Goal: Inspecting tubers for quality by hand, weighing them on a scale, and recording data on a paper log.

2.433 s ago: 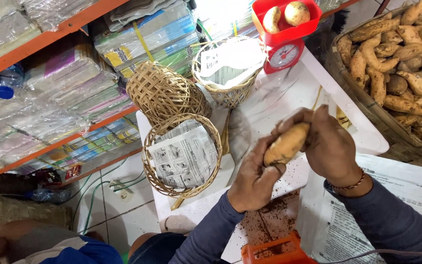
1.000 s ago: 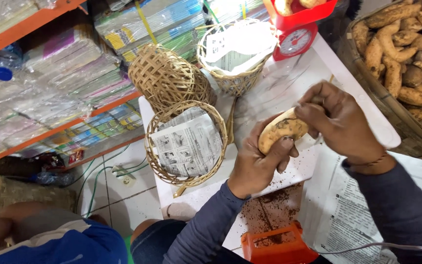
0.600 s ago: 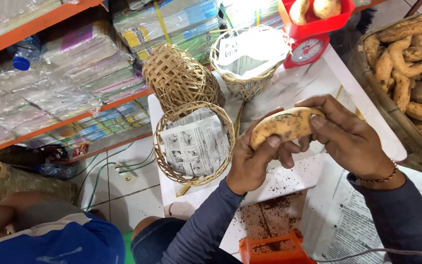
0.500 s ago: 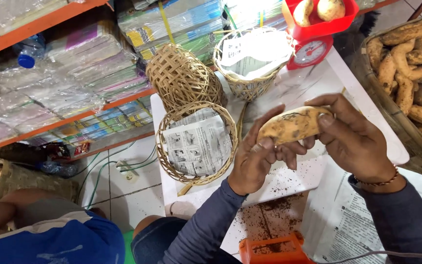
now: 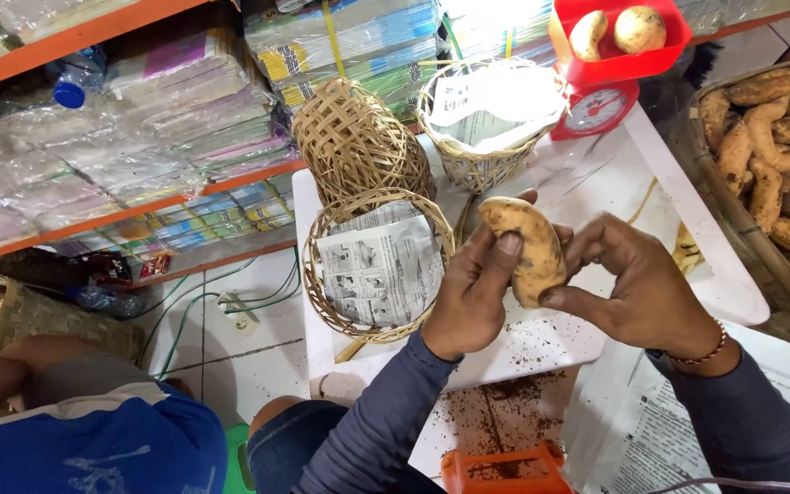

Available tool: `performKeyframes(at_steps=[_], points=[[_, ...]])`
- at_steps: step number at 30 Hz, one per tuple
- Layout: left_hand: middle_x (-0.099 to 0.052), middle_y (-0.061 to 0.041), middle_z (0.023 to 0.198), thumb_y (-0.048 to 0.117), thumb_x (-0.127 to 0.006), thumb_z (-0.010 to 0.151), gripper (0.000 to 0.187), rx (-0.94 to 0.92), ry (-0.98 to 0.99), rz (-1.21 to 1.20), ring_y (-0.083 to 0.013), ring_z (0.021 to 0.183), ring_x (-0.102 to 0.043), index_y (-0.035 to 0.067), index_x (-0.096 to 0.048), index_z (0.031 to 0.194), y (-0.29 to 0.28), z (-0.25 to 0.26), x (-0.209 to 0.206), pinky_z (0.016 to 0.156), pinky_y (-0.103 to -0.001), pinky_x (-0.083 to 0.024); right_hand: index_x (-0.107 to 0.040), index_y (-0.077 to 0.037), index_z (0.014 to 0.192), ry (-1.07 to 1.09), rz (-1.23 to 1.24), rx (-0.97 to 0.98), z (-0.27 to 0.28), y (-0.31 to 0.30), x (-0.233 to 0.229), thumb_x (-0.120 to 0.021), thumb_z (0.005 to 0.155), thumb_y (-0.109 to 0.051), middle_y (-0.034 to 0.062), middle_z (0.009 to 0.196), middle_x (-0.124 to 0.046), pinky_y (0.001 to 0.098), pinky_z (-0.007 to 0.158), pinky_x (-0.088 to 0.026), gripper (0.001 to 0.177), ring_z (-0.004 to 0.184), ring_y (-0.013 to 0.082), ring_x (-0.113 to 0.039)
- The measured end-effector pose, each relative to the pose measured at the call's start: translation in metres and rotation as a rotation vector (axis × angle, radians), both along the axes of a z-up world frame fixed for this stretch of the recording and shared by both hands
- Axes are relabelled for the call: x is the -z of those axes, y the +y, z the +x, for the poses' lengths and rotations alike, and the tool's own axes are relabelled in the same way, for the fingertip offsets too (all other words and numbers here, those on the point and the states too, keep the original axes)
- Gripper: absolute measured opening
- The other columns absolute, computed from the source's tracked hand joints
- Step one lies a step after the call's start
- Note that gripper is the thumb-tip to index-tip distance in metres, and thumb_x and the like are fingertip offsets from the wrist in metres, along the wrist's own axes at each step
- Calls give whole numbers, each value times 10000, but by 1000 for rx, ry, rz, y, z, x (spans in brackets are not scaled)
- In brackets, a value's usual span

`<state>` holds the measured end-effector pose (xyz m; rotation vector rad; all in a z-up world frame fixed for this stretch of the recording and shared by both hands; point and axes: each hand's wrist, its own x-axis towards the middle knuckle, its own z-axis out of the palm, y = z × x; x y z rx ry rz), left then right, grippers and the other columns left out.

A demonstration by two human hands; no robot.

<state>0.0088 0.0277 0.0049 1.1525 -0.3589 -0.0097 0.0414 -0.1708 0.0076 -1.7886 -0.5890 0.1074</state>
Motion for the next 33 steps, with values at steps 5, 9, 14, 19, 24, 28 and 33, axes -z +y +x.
performKeyframes(at_steps=[5,9,14,19,24,28,33], points=[[-572,-200,1300,333,-456,1093,619,119,149,-220,-314,1220,-606,87,-293,1637,-8,1,22,1094,-440,-517,-645,-122,650,-347,-147,51,-3,2,-15,-858,760,-210,-37,612,-667,247,540,-477,255,541,63,-587],[-680,-177,1168,335,-514,983,610,164,265,-157,-278,1105,-664,25,-464,1506,-8,-4,28,969,-429,-583,-604,-61,876,-274,71,120,-4,1,-10,-709,930,-147,40,800,-657,261,681,-483,146,721,126,-600],[-742,-130,939,267,-479,926,369,98,291,81,-228,869,-713,25,-655,1141,-15,-6,25,791,-357,-604,-632,-15,1194,-276,33,93,-5,5,-15,-622,963,-251,98,1134,-690,316,920,-539,331,1021,190,-656],[-716,-109,952,407,-500,912,429,137,256,187,-200,826,-697,48,-609,1120,-16,-8,25,751,-338,-620,-579,-19,1366,-156,60,-92,-11,16,-27,-482,1012,-262,110,1310,-688,353,1004,-550,440,1209,223,-683],[-471,2,759,190,-402,843,65,82,172,327,-140,713,-421,151,-447,816,-18,-8,18,648,-360,-393,-640,-29,1316,47,149,-182,-7,15,-21,-525,1011,-286,107,1239,-724,348,1009,-571,416,1181,225,-721],[-555,11,799,345,-361,927,262,13,69,461,-156,769,-520,147,-510,843,-18,-9,24,751,-381,-479,-660,-25,1287,88,202,-202,-7,15,-22,-559,1000,-250,119,1157,-772,338,932,-628,379,1086,231,-781],[-691,-99,896,250,-408,870,292,59,159,477,-223,809,-622,70,-638,873,-18,-7,30,735,-391,-537,-676,-20,1255,90,227,-199,-7,16,-21,-531,1020,-245,142,1115,-794,346,939,-638,356,1070,242,-789]])
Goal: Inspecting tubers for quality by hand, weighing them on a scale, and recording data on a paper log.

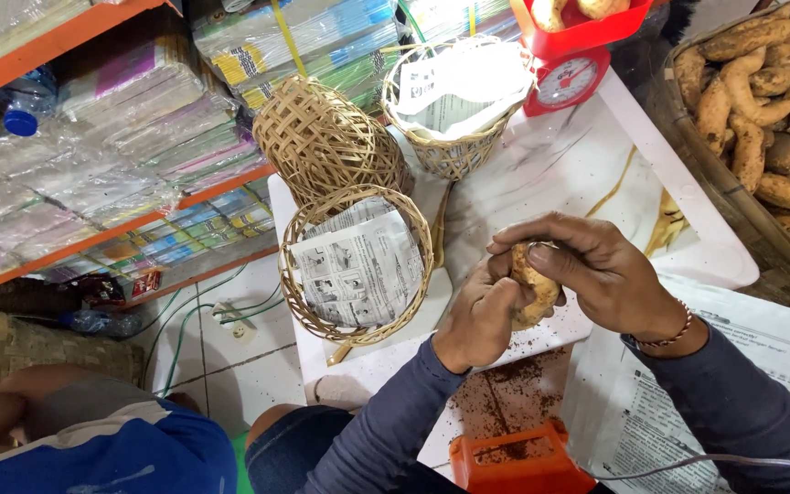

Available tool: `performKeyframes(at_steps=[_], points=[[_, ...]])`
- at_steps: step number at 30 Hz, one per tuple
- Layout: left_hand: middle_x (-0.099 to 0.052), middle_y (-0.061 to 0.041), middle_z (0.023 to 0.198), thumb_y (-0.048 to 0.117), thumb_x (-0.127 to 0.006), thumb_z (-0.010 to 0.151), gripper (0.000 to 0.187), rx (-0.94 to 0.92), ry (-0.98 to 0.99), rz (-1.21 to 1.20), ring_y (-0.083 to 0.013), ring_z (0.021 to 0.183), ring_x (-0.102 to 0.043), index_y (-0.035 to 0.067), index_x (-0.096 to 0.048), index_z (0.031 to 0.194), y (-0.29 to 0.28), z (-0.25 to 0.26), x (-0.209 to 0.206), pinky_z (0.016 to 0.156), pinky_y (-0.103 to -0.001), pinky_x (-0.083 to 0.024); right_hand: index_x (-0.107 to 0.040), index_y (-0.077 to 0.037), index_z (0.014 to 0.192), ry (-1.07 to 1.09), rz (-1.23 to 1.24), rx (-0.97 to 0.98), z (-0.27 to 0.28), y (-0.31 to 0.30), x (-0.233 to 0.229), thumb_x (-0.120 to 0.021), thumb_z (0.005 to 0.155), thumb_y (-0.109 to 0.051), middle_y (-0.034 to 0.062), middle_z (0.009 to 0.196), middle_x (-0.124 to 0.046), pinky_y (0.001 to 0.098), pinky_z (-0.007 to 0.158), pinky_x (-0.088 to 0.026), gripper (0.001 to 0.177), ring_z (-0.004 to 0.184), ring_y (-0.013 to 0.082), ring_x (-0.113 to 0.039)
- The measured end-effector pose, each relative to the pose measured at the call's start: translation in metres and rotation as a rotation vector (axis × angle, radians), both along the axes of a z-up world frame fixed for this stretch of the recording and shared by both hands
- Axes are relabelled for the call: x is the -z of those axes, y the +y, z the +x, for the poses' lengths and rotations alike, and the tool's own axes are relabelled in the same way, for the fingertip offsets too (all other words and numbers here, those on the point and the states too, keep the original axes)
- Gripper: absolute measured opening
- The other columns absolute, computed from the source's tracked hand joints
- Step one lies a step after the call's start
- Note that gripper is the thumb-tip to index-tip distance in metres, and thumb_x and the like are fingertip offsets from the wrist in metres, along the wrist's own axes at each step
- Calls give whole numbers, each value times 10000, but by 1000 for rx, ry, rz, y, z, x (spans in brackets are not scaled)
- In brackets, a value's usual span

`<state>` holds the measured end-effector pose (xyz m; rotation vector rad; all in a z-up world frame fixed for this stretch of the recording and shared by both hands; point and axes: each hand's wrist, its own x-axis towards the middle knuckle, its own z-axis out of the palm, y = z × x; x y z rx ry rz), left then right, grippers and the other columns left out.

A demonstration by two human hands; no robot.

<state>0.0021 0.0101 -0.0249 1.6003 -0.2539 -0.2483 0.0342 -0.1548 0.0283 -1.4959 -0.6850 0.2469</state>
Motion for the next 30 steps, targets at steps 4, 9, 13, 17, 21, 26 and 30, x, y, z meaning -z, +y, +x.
performKeyframes(at_steps=[4,9,13,17,21,26,30], points=[[-568,3,732,182,-437,834,150,18,99,-227,-121,681,-492,123,-570,797,-5,-5,-12,626,-319,-433,-682,-15,1233,4,2,11,-1,0,-1,-550,1011,-194,150,1081,-806,340,904,-652,315,1042,242,-802],[-617,-59,790,186,-410,810,251,47,131,-238,-164,722,-543,60,-624,846,-2,-4,-9,652,-333,-473,-698,-43,1225,-40,-50,59,-1,-1,2,-587,990,-164,109,1101,-801,329,950,-626,287,1067,210,-782],[-703,-38,864,228,-430,852,275,13,64,-164,-143,779,-620,91,-663,900,-4,-5,-10,717,-337,-528,-690,-39,1227,-40,-35,46,0,-1,1,-584,992,-148,119,1082,-801,336,935,-653,280,1051,221,-793],[-655,-133,867,129,-416,830,190,-23,223,-281,-246,796,-654,28,-564,893,-4,-5,-7,724,-372,-584,-689,-30,1222,-7,-18,41,1,-2,3,-594,987,-151,127,1111,-795,348,938,-662,281,1049,236,-802],[-702,-161,1017,129,-446,814,325,4,304,-314,-287,931,-688,24,-589,1087,-4,-7,-16,853,-441,-584,-691,-30,1218,22,21,39,4,-6,8,-595,990,-141,130,1115,-786,354,937,-662,271,1049,238,-789],[-678,-209,1142,108,-417,882,427,176,74,-384,-310,1020,-681,-40,-592,1241,2,0,4,925,-429,-594,-672,-15,1262,83,32,1,9,-17,11,-566,1002,-155,145,1142,-777,354,947,-656,314,1100,245,-768],[-656,-252,1263,155,-477,980,474,295,173,-392,-356,1021,-719,-40,-522,1409,6,1,-12,930,-426,-613,-641,-14,1294,150,121,-28,10,-24,14,-554,1024,-172,154,1135,-755,288,711,-584,325,889,185,-687]])
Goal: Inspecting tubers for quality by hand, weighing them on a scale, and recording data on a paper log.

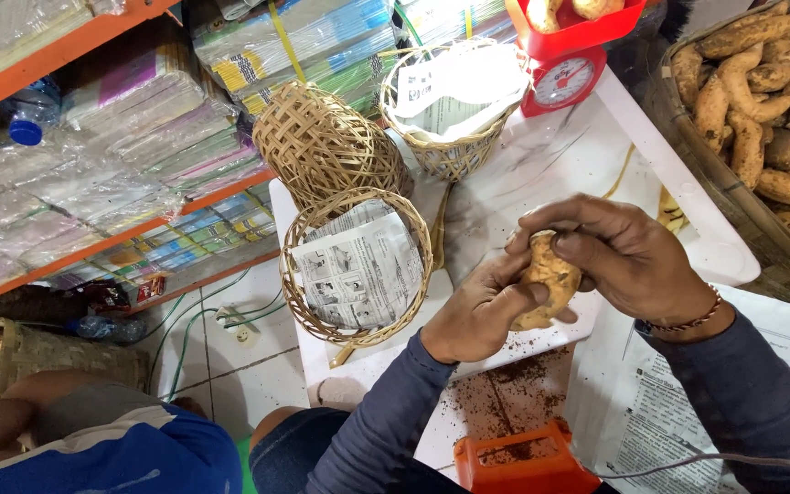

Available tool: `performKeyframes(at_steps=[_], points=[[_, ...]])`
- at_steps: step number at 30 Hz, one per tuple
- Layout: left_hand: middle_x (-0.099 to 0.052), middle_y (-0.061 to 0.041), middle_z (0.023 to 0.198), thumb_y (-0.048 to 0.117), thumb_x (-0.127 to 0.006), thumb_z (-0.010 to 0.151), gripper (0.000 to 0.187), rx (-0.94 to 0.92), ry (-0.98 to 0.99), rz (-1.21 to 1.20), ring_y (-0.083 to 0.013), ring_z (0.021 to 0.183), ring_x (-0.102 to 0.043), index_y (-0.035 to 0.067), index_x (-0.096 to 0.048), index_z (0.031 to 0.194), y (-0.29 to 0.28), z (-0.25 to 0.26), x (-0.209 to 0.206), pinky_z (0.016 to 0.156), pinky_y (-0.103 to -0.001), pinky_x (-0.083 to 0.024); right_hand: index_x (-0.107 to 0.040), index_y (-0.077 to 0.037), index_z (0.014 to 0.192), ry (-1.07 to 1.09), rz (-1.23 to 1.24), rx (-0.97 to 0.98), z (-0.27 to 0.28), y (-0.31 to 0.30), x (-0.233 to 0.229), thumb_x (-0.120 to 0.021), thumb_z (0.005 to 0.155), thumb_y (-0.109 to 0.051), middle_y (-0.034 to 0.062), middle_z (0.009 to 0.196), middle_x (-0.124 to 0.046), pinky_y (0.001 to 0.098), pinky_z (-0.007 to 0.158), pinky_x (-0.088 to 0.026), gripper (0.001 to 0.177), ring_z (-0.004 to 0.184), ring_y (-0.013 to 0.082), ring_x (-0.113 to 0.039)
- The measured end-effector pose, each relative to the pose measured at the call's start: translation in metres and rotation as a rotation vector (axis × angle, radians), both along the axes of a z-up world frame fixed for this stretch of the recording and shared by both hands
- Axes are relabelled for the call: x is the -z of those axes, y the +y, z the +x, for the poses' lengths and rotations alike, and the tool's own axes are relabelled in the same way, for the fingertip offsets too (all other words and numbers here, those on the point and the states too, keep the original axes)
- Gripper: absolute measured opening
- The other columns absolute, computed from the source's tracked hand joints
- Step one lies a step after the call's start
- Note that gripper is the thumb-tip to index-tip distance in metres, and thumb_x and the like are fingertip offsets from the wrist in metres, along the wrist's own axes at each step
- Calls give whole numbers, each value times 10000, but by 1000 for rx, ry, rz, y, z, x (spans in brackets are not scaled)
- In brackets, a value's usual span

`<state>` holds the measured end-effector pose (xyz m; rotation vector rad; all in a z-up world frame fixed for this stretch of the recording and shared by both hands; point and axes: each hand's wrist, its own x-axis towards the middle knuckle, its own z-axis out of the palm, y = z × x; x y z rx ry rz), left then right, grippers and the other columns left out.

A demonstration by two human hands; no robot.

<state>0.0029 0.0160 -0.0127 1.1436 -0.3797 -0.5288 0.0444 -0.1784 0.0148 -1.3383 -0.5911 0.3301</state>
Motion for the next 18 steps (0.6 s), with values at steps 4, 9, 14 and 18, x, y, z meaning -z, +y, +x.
performKeyframes(at_steps=[4,9,14,18], points=[[-673,-198,1150,449,-442,1018,706,-1,-63,-16,-236,827,-672,-40,-386,1524,5,-2,9,711,-318,-603,-651,-47,1317,-222,-180,93,-2,6,-8,-521,1029,-222,84,1195,-743,332,1021,-571,361,1159,198,-713],[-668,-218,912,185,-318,904,542,-75,-75,158,-295,801,-663,-29,-492,1371,5,-3,0,617,-349,-564,-579,-110,1381,-501,-362,112,-8,15,-19,-589,973,-221,57,1204,-749,365,917,-601,423,1109,202,-735],[-641,-208,1009,151,-383,888,462,-144,-29,206,-257,797,-678,-17,-534,1292,-3,-4,-6,508,-296,-530,-634,-24,1311,-497,-276,220,-7,19,-10,-393,1080,-283,115,1084,-773,307,829,-649,423,979,207,-790],[-686,-193,809,160,-388,820,480,-127,-140,231,-243,653,-648,-78,-537,1209,-4,-5,-21,481,-294,-551,-648,-53,1311,-259,-217,185,-4,15,-6,-399,1076,-324,57,916,-771,240,589,-544,436,701,120,-667]])
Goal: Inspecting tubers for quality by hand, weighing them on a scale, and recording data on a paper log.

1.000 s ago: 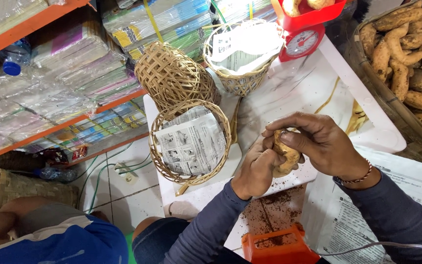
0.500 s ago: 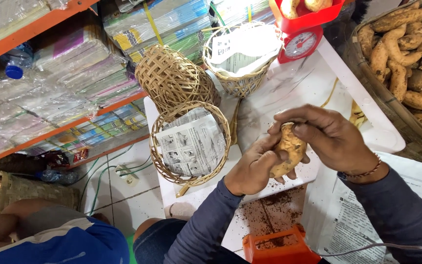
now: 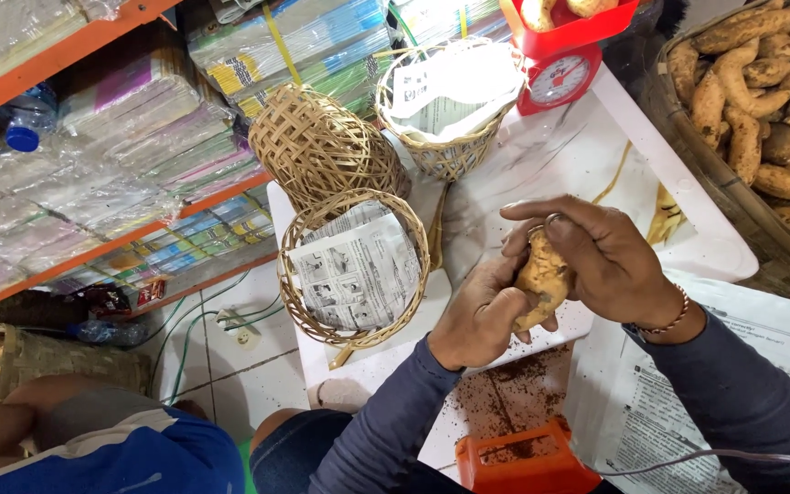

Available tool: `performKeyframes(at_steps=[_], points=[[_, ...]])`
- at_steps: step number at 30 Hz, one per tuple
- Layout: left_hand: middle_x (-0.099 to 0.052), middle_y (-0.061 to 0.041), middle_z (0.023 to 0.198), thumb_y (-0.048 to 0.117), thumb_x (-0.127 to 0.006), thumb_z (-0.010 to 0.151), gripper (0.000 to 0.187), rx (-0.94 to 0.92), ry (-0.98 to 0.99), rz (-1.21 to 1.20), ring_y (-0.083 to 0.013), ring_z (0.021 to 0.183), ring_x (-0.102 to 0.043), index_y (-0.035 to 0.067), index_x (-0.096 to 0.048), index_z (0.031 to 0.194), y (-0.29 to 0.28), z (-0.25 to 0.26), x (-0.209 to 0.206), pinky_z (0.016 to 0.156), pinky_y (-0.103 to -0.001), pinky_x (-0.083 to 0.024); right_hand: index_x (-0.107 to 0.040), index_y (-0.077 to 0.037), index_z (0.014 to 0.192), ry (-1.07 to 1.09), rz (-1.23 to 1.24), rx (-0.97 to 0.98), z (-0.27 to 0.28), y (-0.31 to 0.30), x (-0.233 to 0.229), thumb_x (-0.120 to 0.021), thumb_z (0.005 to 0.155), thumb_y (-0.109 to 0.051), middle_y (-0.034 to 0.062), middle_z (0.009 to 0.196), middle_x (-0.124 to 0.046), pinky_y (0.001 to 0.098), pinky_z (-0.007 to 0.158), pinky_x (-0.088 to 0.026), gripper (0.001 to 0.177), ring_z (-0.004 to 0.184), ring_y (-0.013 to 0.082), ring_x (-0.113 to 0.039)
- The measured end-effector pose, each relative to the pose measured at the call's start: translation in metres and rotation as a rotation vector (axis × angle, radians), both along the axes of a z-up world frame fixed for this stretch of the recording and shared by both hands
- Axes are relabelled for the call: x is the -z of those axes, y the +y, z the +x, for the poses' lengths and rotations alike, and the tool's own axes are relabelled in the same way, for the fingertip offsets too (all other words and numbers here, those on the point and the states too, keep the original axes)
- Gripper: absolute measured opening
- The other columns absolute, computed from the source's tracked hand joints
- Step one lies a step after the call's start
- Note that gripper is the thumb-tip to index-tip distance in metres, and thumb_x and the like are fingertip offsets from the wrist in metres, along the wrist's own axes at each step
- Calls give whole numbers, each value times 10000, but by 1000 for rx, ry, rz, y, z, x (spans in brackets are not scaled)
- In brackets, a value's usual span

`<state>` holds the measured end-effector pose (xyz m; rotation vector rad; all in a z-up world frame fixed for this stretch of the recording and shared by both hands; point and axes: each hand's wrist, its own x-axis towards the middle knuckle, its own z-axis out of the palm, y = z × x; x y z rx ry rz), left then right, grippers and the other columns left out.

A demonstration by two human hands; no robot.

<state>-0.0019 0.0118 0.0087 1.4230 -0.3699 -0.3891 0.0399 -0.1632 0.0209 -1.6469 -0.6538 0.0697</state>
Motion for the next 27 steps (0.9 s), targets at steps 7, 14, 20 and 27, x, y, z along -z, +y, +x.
performKeyframes(at_steps=[7,14,20,27], points=[[-541,-187,679,129,-505,907,311,-70,-119,-145,-233,632,-643,-100,-647,1061,-12,-1,29,436,-342,-578,-663,62,1224,79,245,-41,9,10,21,-384,1063,-178,152,747,-697,280,452,-613,401,505,149,-685],[-500,-111,574,243,-471,1040,341,-156,-179,-20,-137,558,-509,18,-630,839,-10,2,29,386,-315,-386,-666,62,1198,41,272,-27,6,10,22,-380,1083,-197,156,757,-686,281,530,-582,403,587,155,-672],[-429,-42,723,238,-489,920,240,-157,-84,-35,-185,736,-494,74,-642,834,-8,0,23,645,-350,-463,-640,75,1194,61,309,-75,7,8,28,-347,1094,-200,162,758,-687,288,532,-604,414,583,168,-711],[-392,-23,700,259,-505,919,217,-179,-48,-24,-163,722,-427,125,-594,774,-3,5,30,658,-318,-378,-696,49,1156,-74,194,-4,-1,12,19,-377,1077,-179,147,776,-700,338,699,-557,400,724,186,-680]])
